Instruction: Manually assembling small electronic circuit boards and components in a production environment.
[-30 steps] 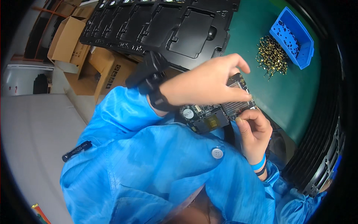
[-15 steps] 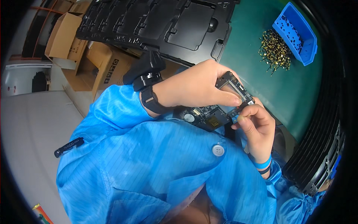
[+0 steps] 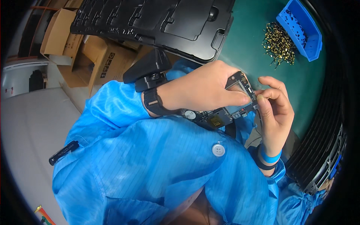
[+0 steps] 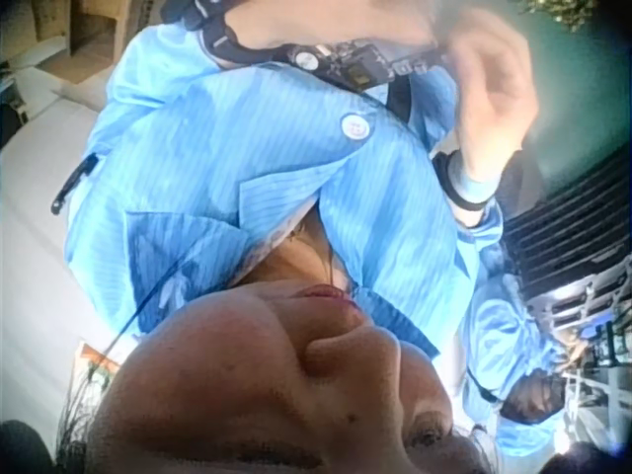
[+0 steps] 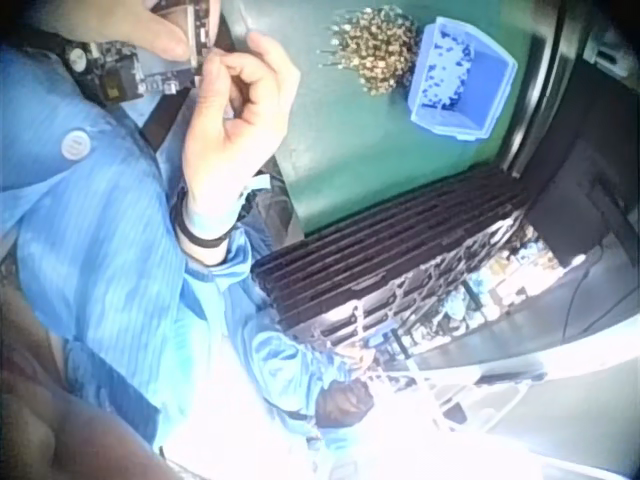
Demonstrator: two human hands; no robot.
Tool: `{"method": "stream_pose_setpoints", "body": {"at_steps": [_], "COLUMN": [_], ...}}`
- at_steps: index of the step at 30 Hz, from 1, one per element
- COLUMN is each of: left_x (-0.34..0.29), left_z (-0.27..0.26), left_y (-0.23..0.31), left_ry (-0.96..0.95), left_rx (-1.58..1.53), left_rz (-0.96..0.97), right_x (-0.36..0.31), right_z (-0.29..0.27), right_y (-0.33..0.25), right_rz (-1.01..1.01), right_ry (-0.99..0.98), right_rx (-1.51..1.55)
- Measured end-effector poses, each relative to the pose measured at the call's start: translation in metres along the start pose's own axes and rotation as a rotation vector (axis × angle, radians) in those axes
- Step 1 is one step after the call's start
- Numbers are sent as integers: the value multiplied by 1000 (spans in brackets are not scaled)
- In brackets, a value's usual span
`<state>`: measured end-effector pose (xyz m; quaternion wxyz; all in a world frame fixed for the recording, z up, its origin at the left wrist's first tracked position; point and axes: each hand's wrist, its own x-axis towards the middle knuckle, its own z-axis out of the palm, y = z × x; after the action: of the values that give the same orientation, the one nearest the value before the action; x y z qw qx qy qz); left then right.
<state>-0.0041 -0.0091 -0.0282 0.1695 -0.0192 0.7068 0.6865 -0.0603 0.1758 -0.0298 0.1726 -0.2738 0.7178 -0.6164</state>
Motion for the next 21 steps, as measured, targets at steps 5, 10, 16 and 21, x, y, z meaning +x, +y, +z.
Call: {"method": "stream_pose_setpoints", "body": {"at_steps": [5,10,16,21], "left_x": [-2,0,1,0], "left_z": [2,3,3,4], "left_y": [-1,-3,-4,-4], "left_ry": [8,17,18,35], "left_rx": [-8,43,52,56], "left_rz": [-1,45,60,64], "right_x": [0,0,-1,-2], "right_z": [-1,-2,0,2], "right_y": [-1,-2,0,-2], "right_rz": [8,-40,-71,-71], "right_ry": [1,0,4,11], "right_rx": [-9,-102,-168,-175]}}
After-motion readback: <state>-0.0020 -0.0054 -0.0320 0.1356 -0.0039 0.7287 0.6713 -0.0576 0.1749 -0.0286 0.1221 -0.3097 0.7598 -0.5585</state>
